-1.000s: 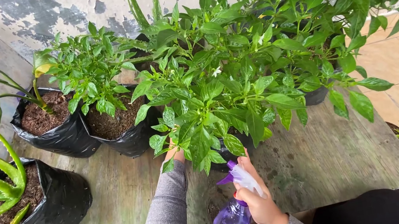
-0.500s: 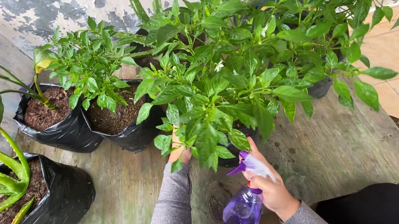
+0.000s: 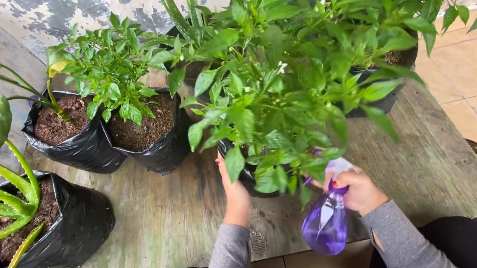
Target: Spraying water onto potted pepper and aloe vera plants using a spray bottle.
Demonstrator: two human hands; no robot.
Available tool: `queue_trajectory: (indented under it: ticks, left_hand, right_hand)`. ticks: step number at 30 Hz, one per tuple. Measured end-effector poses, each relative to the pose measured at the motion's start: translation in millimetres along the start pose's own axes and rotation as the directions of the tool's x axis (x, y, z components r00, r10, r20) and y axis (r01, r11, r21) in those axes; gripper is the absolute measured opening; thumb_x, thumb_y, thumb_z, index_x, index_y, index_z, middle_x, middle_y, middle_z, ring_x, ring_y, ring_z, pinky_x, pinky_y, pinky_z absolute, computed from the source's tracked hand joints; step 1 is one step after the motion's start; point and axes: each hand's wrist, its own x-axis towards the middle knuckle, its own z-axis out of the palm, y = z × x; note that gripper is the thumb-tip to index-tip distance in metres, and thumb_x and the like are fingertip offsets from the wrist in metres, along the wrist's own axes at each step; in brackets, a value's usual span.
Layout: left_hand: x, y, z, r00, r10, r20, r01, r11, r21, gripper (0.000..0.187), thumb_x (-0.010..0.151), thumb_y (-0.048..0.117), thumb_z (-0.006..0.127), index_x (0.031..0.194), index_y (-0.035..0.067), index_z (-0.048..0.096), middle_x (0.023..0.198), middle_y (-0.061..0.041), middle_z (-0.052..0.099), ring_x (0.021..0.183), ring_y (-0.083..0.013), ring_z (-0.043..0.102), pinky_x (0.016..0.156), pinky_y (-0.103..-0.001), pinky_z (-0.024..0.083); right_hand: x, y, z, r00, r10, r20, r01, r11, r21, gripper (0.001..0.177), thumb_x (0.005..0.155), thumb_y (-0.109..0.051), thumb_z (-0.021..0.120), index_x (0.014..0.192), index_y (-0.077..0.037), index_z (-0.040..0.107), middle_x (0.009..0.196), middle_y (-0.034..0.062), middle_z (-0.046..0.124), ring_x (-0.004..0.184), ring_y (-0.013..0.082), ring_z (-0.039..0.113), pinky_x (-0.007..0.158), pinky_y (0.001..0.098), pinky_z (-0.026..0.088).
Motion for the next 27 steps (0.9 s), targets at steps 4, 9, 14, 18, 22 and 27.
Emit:
queue_trajectory:
  ticks: [4,9,14,18,22,27]
  left_hand:
    - [-17,-13,12,0.942,0.329,-0.059,-0.269,0.85,0.453,0.068,0.109,0.049,0.027,0.159,0.002,0.028,0.163,-0.014,0.035,0.15,-0.0263,0.034,0.123,-0.038,0.023]
    - [-35,-30,28,0.924,0.368,-0.103,-0.238,0.765,0.598,0.063,0.109,0.039,0.033,0.159,-0.001,0.028,0.162,-0.019,0.027,0.147,-0.0297,0.032,0.121,-0.04,0.024]
    - [-46,-16,30,0.941,0.328,-0.086,-0.217,0.779,0.589,0.061,0.108,0.03,0.039,0.158,-0.001,0.024,0.157,-0.02,0.026,0.145,-0.0291,0.03,0.12,-0.041,0.022]
    - [-40,0,10,0.978,0.206,-0.043,-0.15,0.823,0.547,0.059,0.104,0.026,0.049,0.153,-0.001,0.03,0.153,-0.017,0.032,0.142,-0.0256,0.038,0.119,-0.04,0.028]
    - [-24,1,-27,0.995,0.091,0.038,-0.099,0.895,0.434,0.055,0.1,0.025,0.057,0.145,-0.001,0.038,0.145,-0.014,0.048,0.134,-0.0233,0.049,0.115,-0.038,0.037]
    - [-6,14,-32,0.996,0.088,0.022,-0.089,0.891,0.445,0.049,0.102,0.024,0.055,0.143,-0.002,0.044,0.141,-0.012,0.052,0.13,-0.0203,0.051,0.112,-0.035,0.039]
  right_hand:
    - [25,-21,-23,0.999,0.038,0.001,-0.038,0.999,0.013,0.08,0.063,-0.005,0.055,0.141,0.006,0.047,0.124,0.0217,0.067,0.092,0.0311,0.066,0.081,0.0462,0.048]
    - [75,-12,-97,0.993,0.005,0.121,-0.016,0.996,0.092,0.067,0.073,-0.01,0.062,0.133,0.015,0.047,0.122,0.0292,0.067,0.101,0.0399,0.066,0.096,0.0525,0.048]
    - [72,-20,-83,0.99,-0.016,0.138,0.002,0.995,0.103,0.061,0.078,-0.011,0.065,0.132,0.011,0.047,0.124,0.0288,0.065,0.113,0.0431,0.065,0.107,0.0583,0.048]
    - [33,-50,12,0.994,-0.066,0.083,0.068,0.997,-0.021,0.078,0.071,-0.009,0.063,0.146,0.001,0.047,0.14,0.0177,0.06,0.126,0.0361,0.058,0.109,0.053,0.045]
    - [-10,-70,53,0.988,-0.148,0.04,0.153,0.955,-0.253,0.081,0.067,-0.003,0.053,0.147,0.001,0.046,0.145,0.0146,0.057,0.132,0.0321,0.054,0.11,0.0511,0.044]
    - [-45,-81,25,0.98,-0.198,0.006,0.186,0.91,-0.369,0.062,0.072,-0.002,0.05,0.133,0.01,0.05,0.129,0.0291,0.063,0.118,0.0407,0.066,0.104,0.0544,0.05]
